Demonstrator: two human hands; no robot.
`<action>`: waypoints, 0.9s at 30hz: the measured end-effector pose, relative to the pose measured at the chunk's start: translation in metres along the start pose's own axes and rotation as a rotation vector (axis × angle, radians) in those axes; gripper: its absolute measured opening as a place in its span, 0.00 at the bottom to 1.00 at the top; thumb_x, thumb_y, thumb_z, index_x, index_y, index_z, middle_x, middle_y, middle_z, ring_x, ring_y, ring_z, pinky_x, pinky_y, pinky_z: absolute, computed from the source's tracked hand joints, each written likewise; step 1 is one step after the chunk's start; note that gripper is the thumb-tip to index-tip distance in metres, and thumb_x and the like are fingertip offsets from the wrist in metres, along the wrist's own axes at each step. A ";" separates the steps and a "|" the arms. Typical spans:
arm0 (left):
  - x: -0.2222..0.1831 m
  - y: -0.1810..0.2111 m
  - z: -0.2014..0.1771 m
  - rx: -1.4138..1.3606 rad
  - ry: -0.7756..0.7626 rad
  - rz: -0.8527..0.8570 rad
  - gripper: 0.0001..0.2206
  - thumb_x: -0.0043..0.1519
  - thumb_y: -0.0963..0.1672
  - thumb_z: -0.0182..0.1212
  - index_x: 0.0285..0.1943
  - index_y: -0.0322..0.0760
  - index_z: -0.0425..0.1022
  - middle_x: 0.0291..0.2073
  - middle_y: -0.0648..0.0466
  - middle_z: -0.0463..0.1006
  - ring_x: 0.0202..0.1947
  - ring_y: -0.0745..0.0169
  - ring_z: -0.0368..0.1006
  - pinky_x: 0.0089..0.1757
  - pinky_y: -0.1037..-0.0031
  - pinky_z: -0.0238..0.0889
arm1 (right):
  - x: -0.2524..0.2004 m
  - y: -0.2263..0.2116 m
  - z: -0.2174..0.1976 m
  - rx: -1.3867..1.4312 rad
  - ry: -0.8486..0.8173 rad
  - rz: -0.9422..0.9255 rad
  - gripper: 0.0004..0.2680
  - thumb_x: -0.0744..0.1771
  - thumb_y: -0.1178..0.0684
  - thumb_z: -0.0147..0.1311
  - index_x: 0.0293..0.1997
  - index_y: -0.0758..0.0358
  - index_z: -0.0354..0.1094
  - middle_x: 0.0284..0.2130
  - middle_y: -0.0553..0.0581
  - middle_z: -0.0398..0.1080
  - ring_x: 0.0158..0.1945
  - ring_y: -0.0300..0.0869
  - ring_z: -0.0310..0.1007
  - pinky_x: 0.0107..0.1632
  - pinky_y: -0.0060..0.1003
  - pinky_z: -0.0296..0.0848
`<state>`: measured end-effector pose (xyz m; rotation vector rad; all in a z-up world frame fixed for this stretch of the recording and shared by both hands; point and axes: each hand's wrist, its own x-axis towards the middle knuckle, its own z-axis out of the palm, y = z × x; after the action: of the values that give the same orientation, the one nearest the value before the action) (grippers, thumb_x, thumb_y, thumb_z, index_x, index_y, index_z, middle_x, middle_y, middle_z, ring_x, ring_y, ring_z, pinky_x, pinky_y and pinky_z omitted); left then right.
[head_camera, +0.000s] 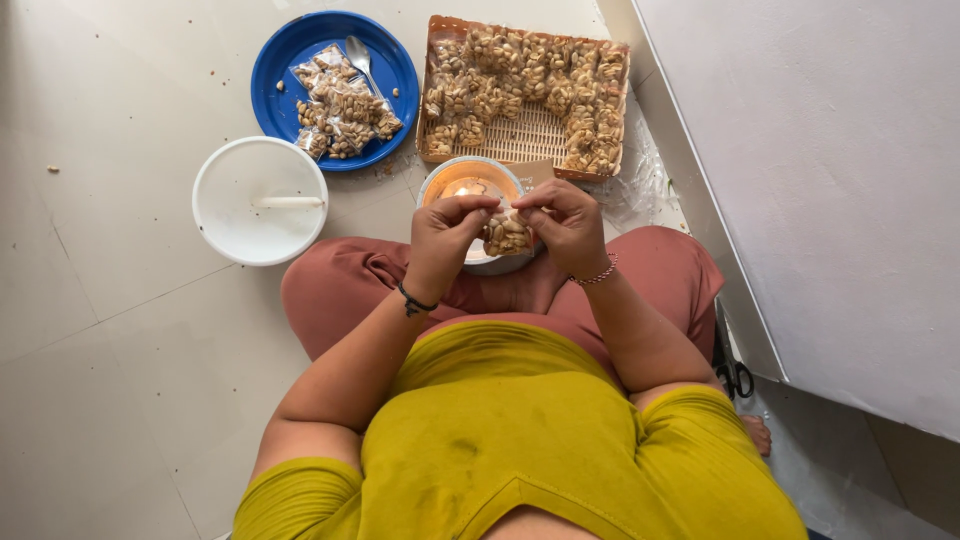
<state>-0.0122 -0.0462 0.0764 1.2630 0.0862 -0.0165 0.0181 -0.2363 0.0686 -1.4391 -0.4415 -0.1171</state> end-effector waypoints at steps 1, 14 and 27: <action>-0.001 0.001 -0.001 0.000 0.001 0.001 0.08 0.61 0.36 0.62 0.46 0.30 0.84 0.32 0.46 0.84 0.31 0.72 0.77 0.33 0.79 0.76 | 0.000 0.000 0.001 0.001 -0.001 0.000 0.02 0.65 0.69 0.61 0.38 0.77 0.77 0.29 0.65 0.70 0.29 0.39 0.74 0.18 0.31 0.74; -0.001 -0.017 0.001 -0.154 -0.056 -0.064 0.08 0.59 0.35 0.64 0.45 0.29 0.82 0.30 0.50 0.83 0.29 0.75 0.76 0.32 0.81 0.74 | 0.001 -0.012 0.003 -0.037 -0.043 -0.049 0.02 0.65 0.70 0.61 0.37 0.77 0.77 0.28 0.64 0.70 0.19 0.40 0.73 0.18 0.31 0.74; -0.010 0.021 0.002 0.157 -0.090 0.065 0.08 0.59 0.35 0.60 0.43 0.35 0.83 0.29 0.48 0.83 0.32 0.68 0.76 0.36 0.74 0.72 | 0.002 -0.034 0.007 -0.277 -0.101 -0.196 0.03 0.65 0.67 0.62 0.38 0.71 0.80 0.29 0.63 0.73 0.24 0.43 0.77 0.22 0.33 0.74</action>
<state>-0.0209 -0.0418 0.0972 1.4197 -0.0347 -0.0251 0.0072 -0.2340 0.1012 -1.6763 -0.6697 -0.2725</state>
